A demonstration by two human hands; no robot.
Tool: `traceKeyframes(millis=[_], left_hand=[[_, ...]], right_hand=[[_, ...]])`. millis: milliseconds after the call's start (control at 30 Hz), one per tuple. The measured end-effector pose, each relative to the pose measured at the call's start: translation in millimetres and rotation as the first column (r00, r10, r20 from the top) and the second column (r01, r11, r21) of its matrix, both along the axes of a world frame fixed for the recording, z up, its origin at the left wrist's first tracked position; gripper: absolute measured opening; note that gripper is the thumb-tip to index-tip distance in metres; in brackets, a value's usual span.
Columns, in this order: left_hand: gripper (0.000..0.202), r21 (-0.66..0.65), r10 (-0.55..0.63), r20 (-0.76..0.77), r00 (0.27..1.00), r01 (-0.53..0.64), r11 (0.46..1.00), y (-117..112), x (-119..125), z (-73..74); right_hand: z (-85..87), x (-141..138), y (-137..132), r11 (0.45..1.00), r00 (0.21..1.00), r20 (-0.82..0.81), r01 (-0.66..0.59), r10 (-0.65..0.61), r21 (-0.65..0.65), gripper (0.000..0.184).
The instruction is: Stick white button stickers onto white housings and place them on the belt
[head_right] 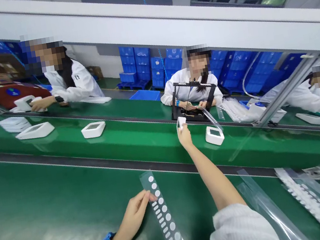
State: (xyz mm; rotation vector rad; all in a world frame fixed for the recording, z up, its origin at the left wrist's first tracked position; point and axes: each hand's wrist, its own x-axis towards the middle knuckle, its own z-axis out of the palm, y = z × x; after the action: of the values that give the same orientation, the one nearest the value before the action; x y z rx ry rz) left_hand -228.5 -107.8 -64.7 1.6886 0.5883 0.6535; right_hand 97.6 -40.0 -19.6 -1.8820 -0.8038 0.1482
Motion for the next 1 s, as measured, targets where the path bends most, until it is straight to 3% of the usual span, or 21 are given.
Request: traceKeyframes(millis=[100,167,267,333,433,533,700,1000], left_hand=[[0.046,-0.093,-0.001,0.04,0.999,0.005,0.996,1.4,0.7,-4.0],[0.049,-0.137,0.015,0.051,0.999,-0.008,0.991,2.3,1.6,-5.6],[0.05,-0.172,0.06,0.041,0.997,-0.052,0.984,1.8,3.5,-7.2],[0.049,-0.205,0.061,0.046,0.997,-0.05,0.978,-2.0,4.9,-7.9],[0.044,-0.293,0.009,0.093,0.996,0.018,0.956,-14.3,7.5,-7.4],[0.04,-0.385,-0.02,0.144,0.989,0.075,0.92,-28.1,9.5,-4.8],[0.044,-0.459,0.011,0.141,0.99,0.056,0.887,-36.3,10.2,-1.1],[0.041,-0.499,0.003,0.171,0.985,0.084,0.863,-33.6,9.0,-0.1]], right_hand=[[0.5,-6.6,-19.5,0.998,0.992,0.119,-0.045,0.038,0.05,0.049],[-3.1,-29.8,-48.8,0.988,0.976,0.194,-0.121,0.1,0.098,0.046],[-19.5,-89.1,-111.3,0.952,0.935,0.254,-0.285,0.249,0.116,0.023],[-34.7,-131.9,-153.9,0.891,0.874,0.276,-0.441,0.399,0.11,0.012],[-50.5,-177.1,-196.4,0.817,0.819,0.188,-0.566,0.543,0.107,0.012],[-50.9,-191.4,-207.1,0.844,0.862,0.113,-0.507,0.494,0.176,0.013],[-43.1,-186.0,-202.0,0.879,0.904,-0.001,-0.416,0.428,0.233,0.011],[-47.3,-187.5,-202.7,0.877,0.871,-0.182,-0.404,0.455,0.26,0.012]])
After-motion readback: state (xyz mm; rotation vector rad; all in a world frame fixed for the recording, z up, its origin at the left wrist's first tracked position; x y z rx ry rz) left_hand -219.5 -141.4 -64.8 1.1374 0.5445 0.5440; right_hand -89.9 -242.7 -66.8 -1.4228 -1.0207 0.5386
